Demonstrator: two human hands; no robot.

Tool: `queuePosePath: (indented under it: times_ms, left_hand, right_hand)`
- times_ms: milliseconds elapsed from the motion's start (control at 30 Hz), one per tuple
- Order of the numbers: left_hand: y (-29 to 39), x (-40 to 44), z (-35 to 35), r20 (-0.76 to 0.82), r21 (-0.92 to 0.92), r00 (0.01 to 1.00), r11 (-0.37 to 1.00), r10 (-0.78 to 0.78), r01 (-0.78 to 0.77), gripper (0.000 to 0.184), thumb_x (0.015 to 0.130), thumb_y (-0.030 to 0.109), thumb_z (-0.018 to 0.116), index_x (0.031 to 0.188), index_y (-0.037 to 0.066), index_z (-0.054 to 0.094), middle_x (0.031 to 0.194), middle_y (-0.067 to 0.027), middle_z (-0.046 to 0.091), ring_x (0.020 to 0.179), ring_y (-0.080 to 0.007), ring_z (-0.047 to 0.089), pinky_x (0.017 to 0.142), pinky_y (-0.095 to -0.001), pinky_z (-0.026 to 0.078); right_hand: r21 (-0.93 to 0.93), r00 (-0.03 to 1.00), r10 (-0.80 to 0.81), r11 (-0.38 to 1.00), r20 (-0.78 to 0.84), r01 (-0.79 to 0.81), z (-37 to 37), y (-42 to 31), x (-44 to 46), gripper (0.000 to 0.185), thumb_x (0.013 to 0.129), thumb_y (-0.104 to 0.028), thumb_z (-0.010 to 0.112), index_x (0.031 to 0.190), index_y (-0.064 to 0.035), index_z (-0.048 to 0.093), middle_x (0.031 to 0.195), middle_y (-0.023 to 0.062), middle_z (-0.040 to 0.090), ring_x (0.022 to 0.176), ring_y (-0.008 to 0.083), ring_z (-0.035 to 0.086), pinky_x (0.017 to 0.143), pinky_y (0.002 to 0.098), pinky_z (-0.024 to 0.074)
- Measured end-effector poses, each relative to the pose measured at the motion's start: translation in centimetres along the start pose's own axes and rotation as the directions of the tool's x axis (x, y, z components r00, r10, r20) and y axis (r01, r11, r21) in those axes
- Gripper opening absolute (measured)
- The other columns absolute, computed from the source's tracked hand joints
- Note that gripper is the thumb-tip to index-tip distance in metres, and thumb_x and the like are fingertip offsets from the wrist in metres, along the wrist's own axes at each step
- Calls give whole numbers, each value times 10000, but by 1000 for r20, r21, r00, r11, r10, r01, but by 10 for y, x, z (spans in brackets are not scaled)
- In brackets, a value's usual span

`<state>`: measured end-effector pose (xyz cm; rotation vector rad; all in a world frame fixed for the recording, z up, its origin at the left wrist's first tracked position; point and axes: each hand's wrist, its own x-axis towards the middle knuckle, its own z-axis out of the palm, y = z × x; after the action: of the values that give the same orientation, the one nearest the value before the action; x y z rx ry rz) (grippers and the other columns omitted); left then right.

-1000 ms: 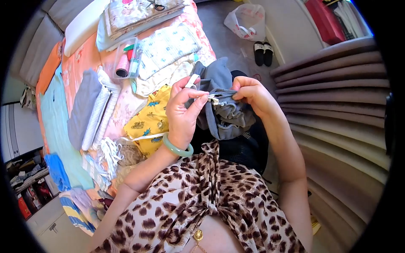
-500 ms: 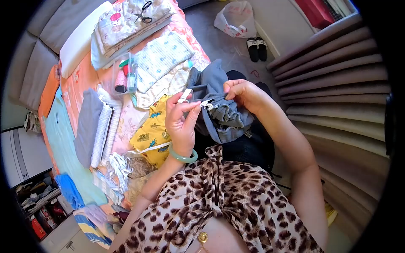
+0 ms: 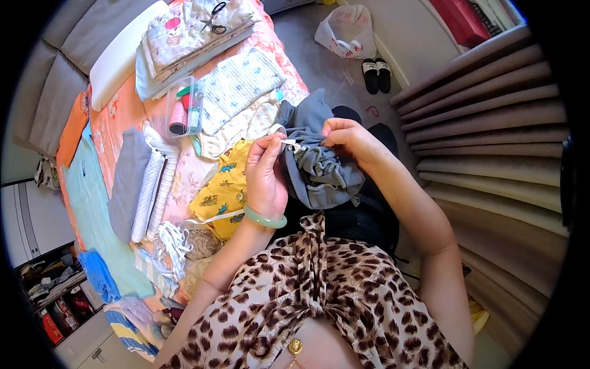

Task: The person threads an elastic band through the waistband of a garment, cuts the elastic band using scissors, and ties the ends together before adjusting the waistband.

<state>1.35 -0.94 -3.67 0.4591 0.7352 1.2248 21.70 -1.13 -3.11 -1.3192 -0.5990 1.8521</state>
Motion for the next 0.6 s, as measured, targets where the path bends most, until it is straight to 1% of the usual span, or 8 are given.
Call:
queuePosePath:
  times_ms: [33,100,233,267,367,467,533,600]
  left_hand:
    - [0,0,0,10,-20,999,999,-32,32,42,919,56,655,949,26,655,1003,-51,665,966,-121,596,946,-261,437]
    - [-2,-1,-6,22,81,1000,997,17,-18,39,915,54,658,942,26,659,1011,-54,668,959,-121,595,938,-259,440]
    - [-1,1,-8,35,153,997,985,69,-73,40,906,54,667,935,27,667,1013,-58,674,937,-121,600,916,-260,451]
    - [-1,4,-11,17,110,999,993,41,-43,43,905,57,670,938,29,669,1008,-58,676,930,-123,603,910,-260,456]
    - [-11,15,-30,-38,1,998,999,-51,51,62,907,77,672,957,41,668,995,-57,681,906,-129,614,887,-267,475]
    - [-13,19,-35,-78,-48,989,992,-123,119,89,916,113,667,982,53,660,986,-56,683,885,-132,626,863,-276,496]
    - [-11,17,-27,-55,-78,984,984,-168,163,98,918,122,668,987,53,661,983,-53,685,879,-128,627,859,-271,498]
    - [-8,17,-20,11,24,995,995,-99,99,95,915,102,667,994,48,662,984,-51,686,879,-125,627,866,-268,496]
  right_hand:
    - [-11,999,-17,1000,-33,17,0,-3,-2,63,762,-70,639,759,-98,583,717,0,602,612,98,547,568,227,419]
    - [-31,993,-88,996,-75,86,-4,-4,0,56,765,-59,621,755,-94,578,714,9,598,601,110,548,559,239,435]
    - [51,1000,-15,999,-11,16,-13,12,15,63,766,-52,603,734,-94,570,705,11,593,590,114,546,532,245,430]
    - [43,996,49,998,-71,-46,-12,18,15,66,765,-54,606,725,-95,572,683,6,580,571,112,533,537,243,436]
    - [75,999,36,996,32,-38,-9,38,19,61,779,-71,615,748,-98,570,707,-3,574,593,106,538,563,240,455]
    - [111,999,44,993,5,-45,3,32,9,72,759,-14,599,779,-83,590,713,3,609,590,104,565,550,244,459]
    - [6,1000,27,1000,-7,-27,2,25,5,63,784,-38,607,842,-64,608,775,-2,617,691,84,566,640,225,450]
    - [-174,996,-65,983,-59,53,1,14,2,86,812,-51,616,898,-52,624,816,-2,620,749,73,560,701,213,439]
